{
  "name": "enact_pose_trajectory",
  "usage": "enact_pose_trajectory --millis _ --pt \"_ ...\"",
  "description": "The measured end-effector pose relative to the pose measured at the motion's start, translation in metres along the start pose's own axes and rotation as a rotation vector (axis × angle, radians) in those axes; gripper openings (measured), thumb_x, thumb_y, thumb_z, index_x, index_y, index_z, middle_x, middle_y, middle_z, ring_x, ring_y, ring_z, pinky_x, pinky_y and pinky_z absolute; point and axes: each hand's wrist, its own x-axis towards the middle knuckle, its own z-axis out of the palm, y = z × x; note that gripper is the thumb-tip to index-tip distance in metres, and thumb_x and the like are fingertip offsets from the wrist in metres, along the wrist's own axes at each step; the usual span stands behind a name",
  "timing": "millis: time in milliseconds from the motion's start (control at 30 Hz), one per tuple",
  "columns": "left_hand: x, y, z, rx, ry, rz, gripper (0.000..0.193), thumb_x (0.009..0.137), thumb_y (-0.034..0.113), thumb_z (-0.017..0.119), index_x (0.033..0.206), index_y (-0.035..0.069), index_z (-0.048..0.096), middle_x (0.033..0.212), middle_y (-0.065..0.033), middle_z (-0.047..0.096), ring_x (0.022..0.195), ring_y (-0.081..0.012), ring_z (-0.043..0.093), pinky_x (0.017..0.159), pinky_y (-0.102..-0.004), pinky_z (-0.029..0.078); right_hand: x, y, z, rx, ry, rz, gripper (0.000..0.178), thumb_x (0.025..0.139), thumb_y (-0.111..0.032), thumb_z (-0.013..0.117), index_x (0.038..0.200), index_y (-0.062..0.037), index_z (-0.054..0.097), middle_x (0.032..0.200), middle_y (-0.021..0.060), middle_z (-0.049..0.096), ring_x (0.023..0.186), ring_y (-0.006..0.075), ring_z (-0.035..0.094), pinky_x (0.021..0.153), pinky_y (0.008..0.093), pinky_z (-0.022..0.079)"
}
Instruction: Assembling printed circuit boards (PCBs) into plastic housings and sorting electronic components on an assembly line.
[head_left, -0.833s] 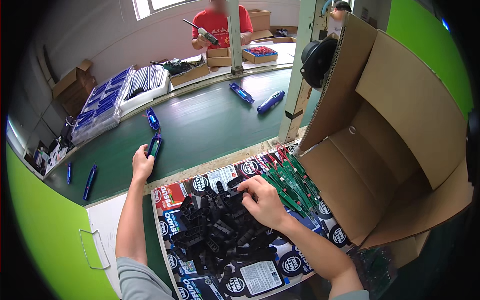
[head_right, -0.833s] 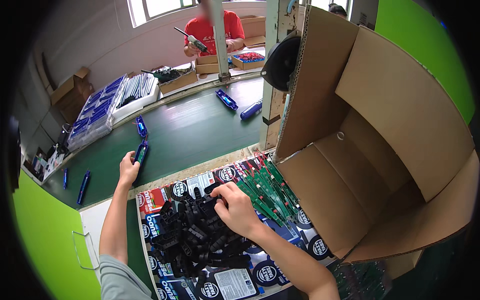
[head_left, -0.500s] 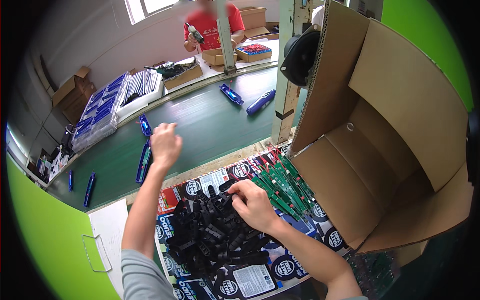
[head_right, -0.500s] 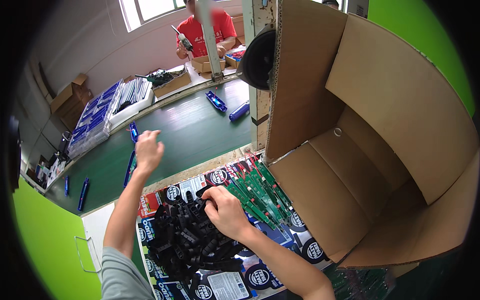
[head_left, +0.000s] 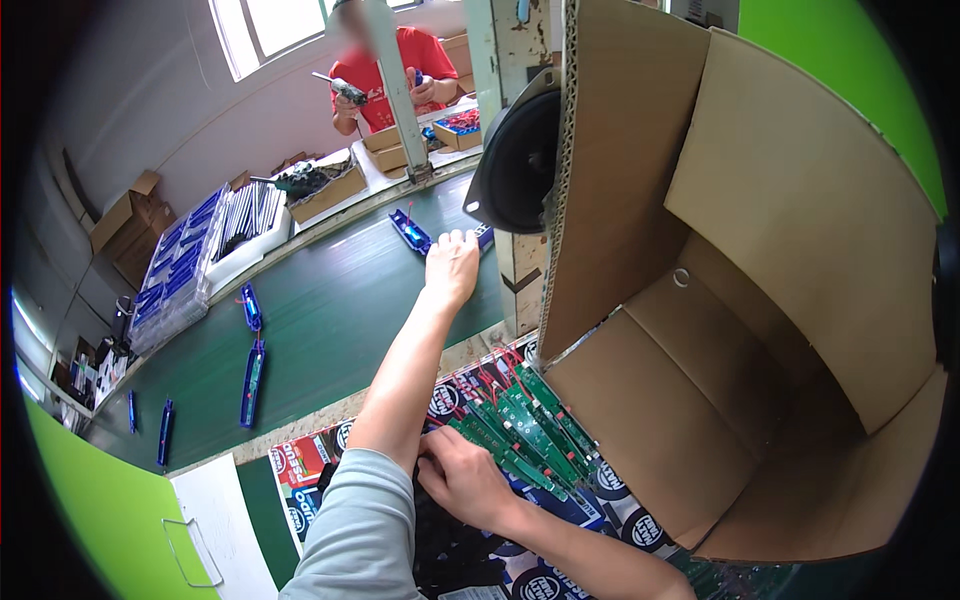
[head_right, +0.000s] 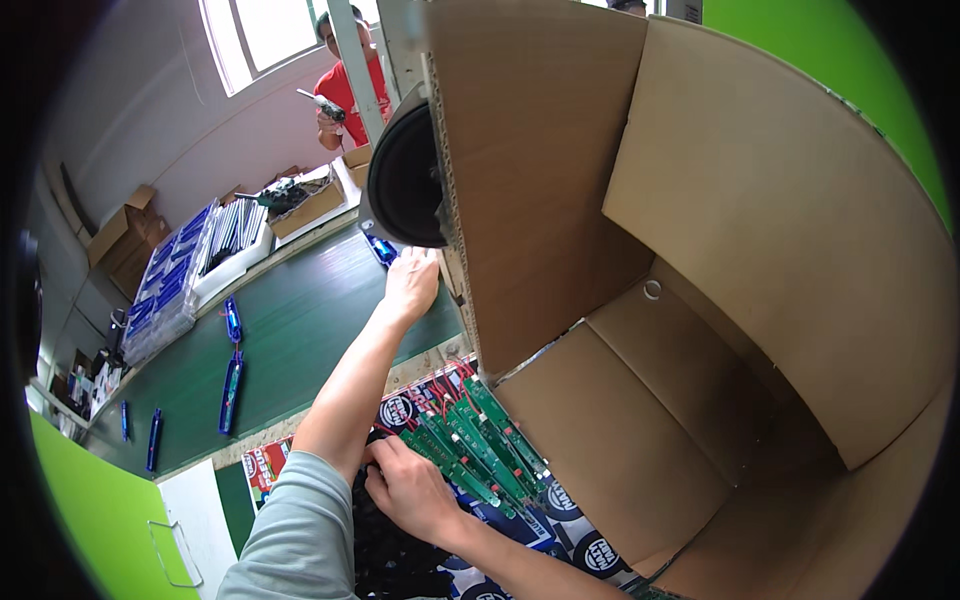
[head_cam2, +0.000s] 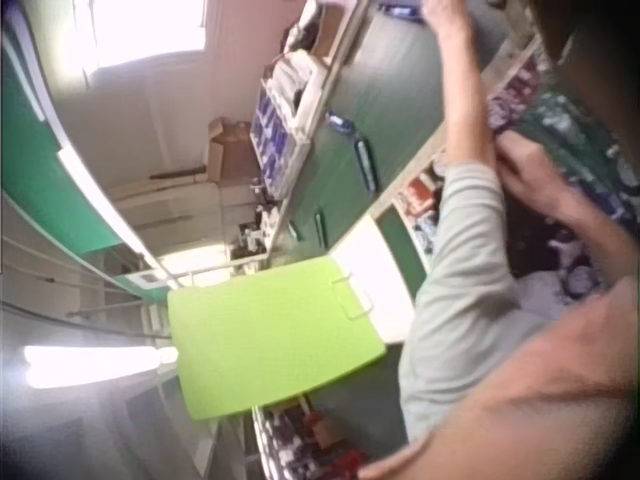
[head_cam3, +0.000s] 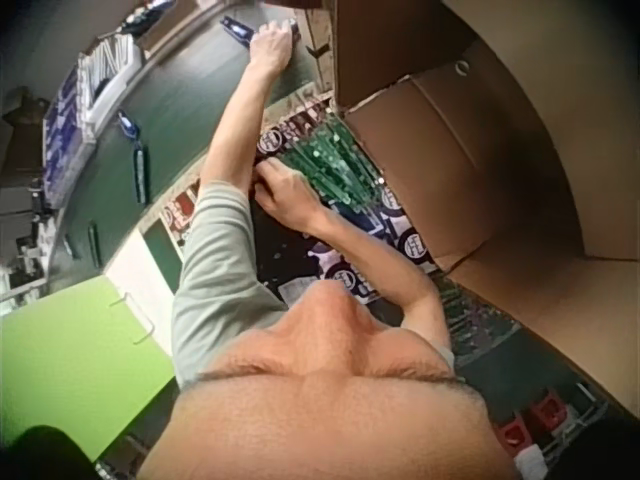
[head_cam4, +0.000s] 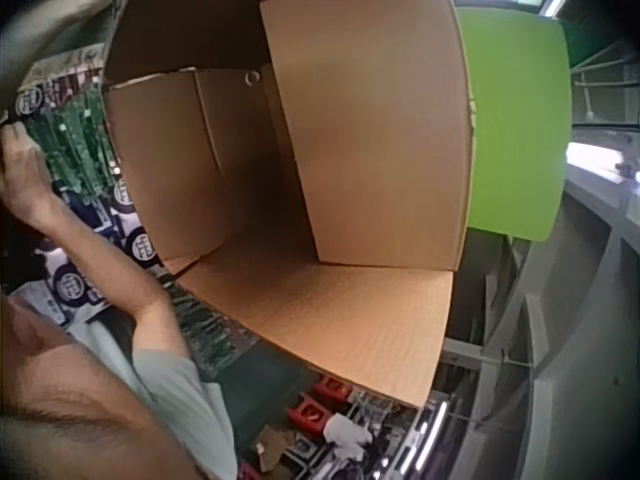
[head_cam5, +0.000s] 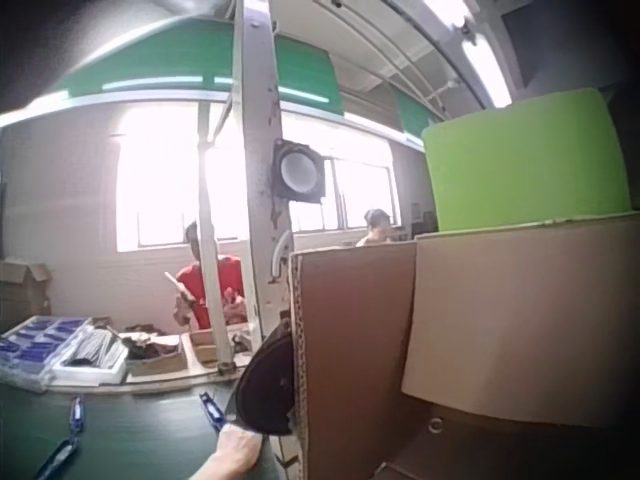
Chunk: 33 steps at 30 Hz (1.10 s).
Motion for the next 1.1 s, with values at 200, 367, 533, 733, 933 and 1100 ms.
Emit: enact_pose_trajectory --millis 200,367,533,733,933,1100 --pt "-0.015 -0.022 -0.017 -0.188 -0.133 -0.108 0.017 0.099 0.005 0.055 0.115 0.001 0.06 0.107 -0.0235 0.069 0.108 -0.0386 0.071 0.088 -0.0473 0.06 0.001 0.004 0.005 0.014 0.037 0.008 0.017 0.091 -0.003 0.07 0.106 0.0018 0.065 0.098 0.019 0.068 0.08 0.0345 0.071 0.074 0.0432 0.058" --pt "-0.071 -0.026 -0.12 -0.977 -0.395 -0.422 0.048 0.09 -0.006 0.05 0.137 0.001 0.054 0.117 -0.0226 0.069 0.091 -0.0288 0.076 0.079 -0.0416 0.063 -0.008 -0.006 -0.007 0.055 0.046 0.035 0.011 0.091 -0.004 0.068 0.101 0.0012 0.067 0.099 0.0195 0.069 0.092 0.0368 0.071 0.084 0.0444 0.057" --pt "-0.217 -0.027 -0.217 -1.681 -0.344 -0.539 0.054 0.084 -0.012 0.05 0.138 -0.004 0.05 0.116 -0.0155 0.069 0.083 -0.0216 0.074 0.074 -0.0346 0.062 -0.007 -0.004 -0.004 -0.019 0.09 -0.061 0.009 0.089 -0.001 0.07 0.098 -0.0005 0.071 0.095 0.0176 0.068 0.086 0.0356 0.068 0.08 0.0429 0.056" --pt "-0.356 -0.021 -0.291 -1.582 -0.195 -0.738 0.045 0.098 -0.002 0.051 0.143 0.003 0.051 0.106 -0.0093 0.068 0.072 -0.0086 0.064 0.06 -0.0236 0.051 0.003 -0.015 -0.014 -0.062 0.192 -0.1 0.014 0.089 0.004 0.074 0.102 0.0011 0.072 0.097 0.0112 0.069 0.084 0.0191 0.069 0.074 0.0315 0.057" --pt "-0.41 -0.012 -0.292 -1.473 -0.001 -0.803 0.025 0.11 0.016 0.058 0.131 0.003 0.064 0.089 -0.0045 0.072 0.059 -0.0036 0.06 0.052 -0.0194 0.047 -0.006 -0.049 0.003 0.079 0.199 -0.246 0.016 0.09 0.01 0.073 0.105 0.0026 0.07 0.108 0.0111 0.07 0.092 0.015 0.068 0.078 0.0265 0.058" --pt "-0.414 -0.009 -0.291 -1.33 0.032 -0.736 0.022 0.108 0.011 0.062 0.125 -0.001 0.069 0.086 -0.0054 0.074 0.062 -0.006 0.065 0.056 -0.0223 0.052 -0.028 -0.076 0.024 -0.138 0.186 -0.473 0.022 0.078 0.009 0.08 0.097 -0.0019 0.073 0.107 0.012 0.066 0.091 0.0197 0.064 0.076 0.0304 0.052"
